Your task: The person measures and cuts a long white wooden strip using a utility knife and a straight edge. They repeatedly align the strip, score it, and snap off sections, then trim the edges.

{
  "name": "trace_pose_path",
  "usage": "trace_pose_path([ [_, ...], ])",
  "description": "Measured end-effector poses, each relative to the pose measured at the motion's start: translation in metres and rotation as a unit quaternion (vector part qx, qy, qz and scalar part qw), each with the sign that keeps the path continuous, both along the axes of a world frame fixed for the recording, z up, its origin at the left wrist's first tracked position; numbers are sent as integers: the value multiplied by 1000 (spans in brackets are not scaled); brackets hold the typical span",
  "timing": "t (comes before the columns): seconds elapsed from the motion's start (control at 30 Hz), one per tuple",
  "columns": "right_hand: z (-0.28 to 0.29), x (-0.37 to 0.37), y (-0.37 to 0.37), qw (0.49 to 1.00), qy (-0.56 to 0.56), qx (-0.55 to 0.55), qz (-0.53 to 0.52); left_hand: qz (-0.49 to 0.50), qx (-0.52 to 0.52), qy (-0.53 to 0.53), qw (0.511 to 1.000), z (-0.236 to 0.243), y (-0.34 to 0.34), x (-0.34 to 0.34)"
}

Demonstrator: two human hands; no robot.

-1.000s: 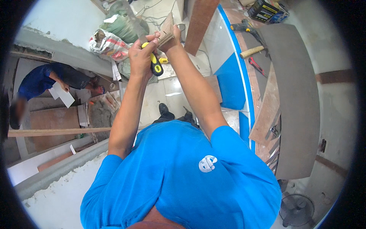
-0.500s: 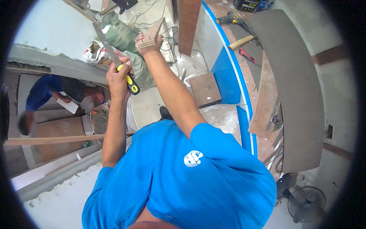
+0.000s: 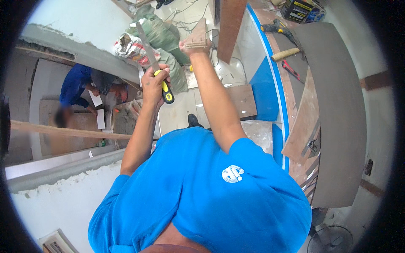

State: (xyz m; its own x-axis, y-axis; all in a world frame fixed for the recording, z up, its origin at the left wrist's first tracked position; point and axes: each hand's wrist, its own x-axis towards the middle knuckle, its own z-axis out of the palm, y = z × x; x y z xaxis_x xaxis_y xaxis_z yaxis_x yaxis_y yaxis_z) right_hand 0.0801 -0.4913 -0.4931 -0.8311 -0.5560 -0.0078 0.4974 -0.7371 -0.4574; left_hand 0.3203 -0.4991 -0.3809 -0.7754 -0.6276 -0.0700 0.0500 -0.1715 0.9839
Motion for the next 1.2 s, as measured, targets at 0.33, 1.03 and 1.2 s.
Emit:
trace_pose_path([
  [0.33, -27, -47, -21, 968, 120, 215, -38, 4, -5, -11, 1000, 0, 1, 3],
  [1.03, 20, -22, -9, 867, -394, -300, 52, -30, -21, -61, 997, -3, 6, -3],
  [1.2, 22, -18, -10, 876, -383, -290, 32, -27, -27, -62, 997, -1, 7, 1],
])
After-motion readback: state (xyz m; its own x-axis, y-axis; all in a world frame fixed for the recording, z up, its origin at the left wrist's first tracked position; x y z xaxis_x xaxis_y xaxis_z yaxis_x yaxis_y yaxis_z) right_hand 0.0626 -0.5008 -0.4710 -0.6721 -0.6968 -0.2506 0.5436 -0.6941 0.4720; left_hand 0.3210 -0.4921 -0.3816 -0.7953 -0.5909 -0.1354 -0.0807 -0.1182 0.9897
